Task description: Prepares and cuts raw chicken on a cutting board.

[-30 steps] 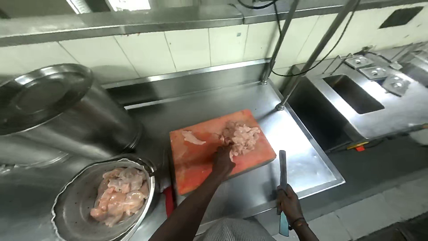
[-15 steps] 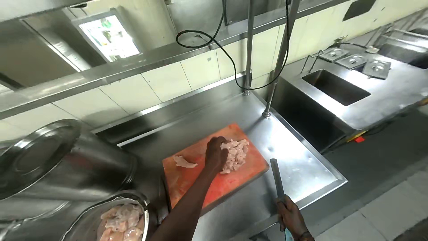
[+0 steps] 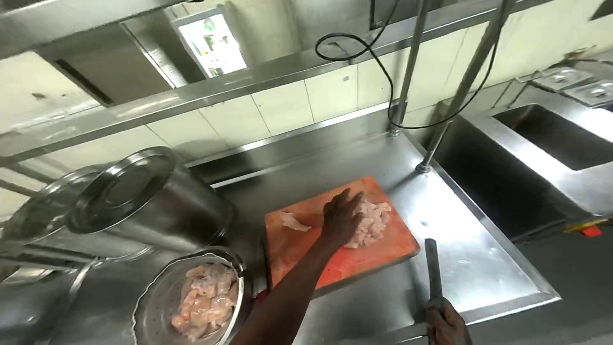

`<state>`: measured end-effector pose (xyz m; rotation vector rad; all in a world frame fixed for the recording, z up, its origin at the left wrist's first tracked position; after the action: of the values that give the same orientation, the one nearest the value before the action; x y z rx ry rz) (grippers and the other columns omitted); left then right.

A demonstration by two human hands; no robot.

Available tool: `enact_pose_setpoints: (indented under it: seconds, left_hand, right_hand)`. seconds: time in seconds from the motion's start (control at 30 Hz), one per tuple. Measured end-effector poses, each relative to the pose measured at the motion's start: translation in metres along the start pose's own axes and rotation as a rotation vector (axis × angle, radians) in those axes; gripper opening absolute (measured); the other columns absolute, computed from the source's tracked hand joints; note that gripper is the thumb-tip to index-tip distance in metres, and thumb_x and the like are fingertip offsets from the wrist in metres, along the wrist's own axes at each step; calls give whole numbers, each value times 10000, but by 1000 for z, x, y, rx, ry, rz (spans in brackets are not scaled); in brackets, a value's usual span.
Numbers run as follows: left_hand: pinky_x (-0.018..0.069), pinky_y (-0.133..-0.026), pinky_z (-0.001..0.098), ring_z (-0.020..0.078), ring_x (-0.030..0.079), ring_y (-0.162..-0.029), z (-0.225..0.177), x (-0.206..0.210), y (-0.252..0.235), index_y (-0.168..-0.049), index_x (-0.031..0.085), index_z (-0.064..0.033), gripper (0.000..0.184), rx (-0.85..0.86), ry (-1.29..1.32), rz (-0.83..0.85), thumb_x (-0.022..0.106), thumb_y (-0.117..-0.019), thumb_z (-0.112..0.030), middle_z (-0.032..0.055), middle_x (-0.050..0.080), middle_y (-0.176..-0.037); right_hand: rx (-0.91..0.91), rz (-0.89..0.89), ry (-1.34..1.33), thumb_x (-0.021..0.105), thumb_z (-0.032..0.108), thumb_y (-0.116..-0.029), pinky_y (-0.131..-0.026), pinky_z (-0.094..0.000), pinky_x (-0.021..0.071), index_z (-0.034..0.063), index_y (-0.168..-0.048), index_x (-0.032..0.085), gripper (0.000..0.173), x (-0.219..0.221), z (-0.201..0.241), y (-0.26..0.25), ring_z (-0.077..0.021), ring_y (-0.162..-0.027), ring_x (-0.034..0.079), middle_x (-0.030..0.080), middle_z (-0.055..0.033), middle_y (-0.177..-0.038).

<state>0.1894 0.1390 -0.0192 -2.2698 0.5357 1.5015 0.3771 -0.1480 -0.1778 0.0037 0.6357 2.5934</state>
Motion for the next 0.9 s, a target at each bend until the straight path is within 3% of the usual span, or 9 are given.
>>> enact_pose_setpoints:
  seconds: [0.1,0.2,0.3,0.4,0.5,0.67,0.73,0.8,0.9]
  left_hand:
    - [360,-1161,589,368,454,-1432,82,-16,12,-1493,545,-138,529,-222,-121,53,617,-969,-132,162,502,-1540]
    - [280,-1166,671,397,441,-1421,167,-20,44,-1477,554,-152,552,-439,-245,243,670,-938,-139,138,521,-1524]
    - [280,-1148,709,418,495,-1353,205,-22,68,-1333,660,-154,400,-489,-256,295,672,-933,-179,139,619,-1394]
    - [389,-1102,648,404,579,-1266,199,-23,84,-1267,699,-125,340,-506,-160,338,636,-975,-288,174,684,-1269]
    - [487,-1013,602,380,642,-1158,165,-25,95,-1236,696,-27,312,-460,227,285,634,-1005,-228,218,682,-1215]
    - [571,-684,433,245,650,-736,114,-25,117,-1063,677,19,199,-422,759,157,694,-976,-159,157,664,-897]
    - [591,-701,443,259,672,-755,106,-17,135,-1169,666,-4,289,-422,660,235,732,-956,-188,169,677,-948]
    - [570,-882,541,340,696,-960,110,-3,157,-1366,607,-48,502,-420,415,342,766,-929,-237,205,699,-1097]
    - [536,-950,607,381,680,-1096,125,21,185,-1366,611,-61,530,-388,182,418,764,-912,-287,199,698,-1194]
  right_hand:
    - [12,4,-4,469,143,-1054,-370,-353,496,12,-1161,523,177,1,-1,0,-166,-384,497,503,-41,-580]
    - [14,8,-7,467,142,-1058,-364,-351,496,15,-1147,518,163,1,-1,-1,-167,-376,495,491,-38,-566]
    - [-1,11,-27,465,121,-1052,-350,-348,490,18,-1122,518,136,2,-2,-3,-165,-366,490,480,-34,-551]
    - [2,8,-46,464,129,-1046,-339,-359,488,24,-1111,516,134,2,-6,-4,-171,-354,480,462,-31,-536]
    - [5,1,-45,459,142,-1057,-335,-365,483,33,-1120,521,141,1,-8,-6,-174,-353,472,454,-31,-540]
    - [18,-74,-33,469,129,-1077,-338,-359,485,17,-1095,522,125,0,-3,-2,-173,-350,469,449,-42,-530]
    - [11,-100,26,476,136,-1086,-348,-354,488,5,-1127,522,145,5,4,4,-174,-358,483,458,-50,-537]
    - [-31,-70,103,478,147,-1084,-375,-355,504,1,-1155,524,169,19,18,10,-176,-380,500,474,-54,-559]
    - [-109,90,320,499,183,-1063,-426,-387,520,-2,-1225,558,253,58,45,22,-200,-430,532,527,-77,-618]
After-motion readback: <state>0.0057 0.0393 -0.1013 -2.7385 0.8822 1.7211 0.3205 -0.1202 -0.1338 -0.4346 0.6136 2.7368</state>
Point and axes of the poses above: each hand's wrist, its own y-axis away from the middle knuckle, its own x-axis out of the palm, z = x × y, the point moved 10 cm from there along -y, towards the middle knuckle
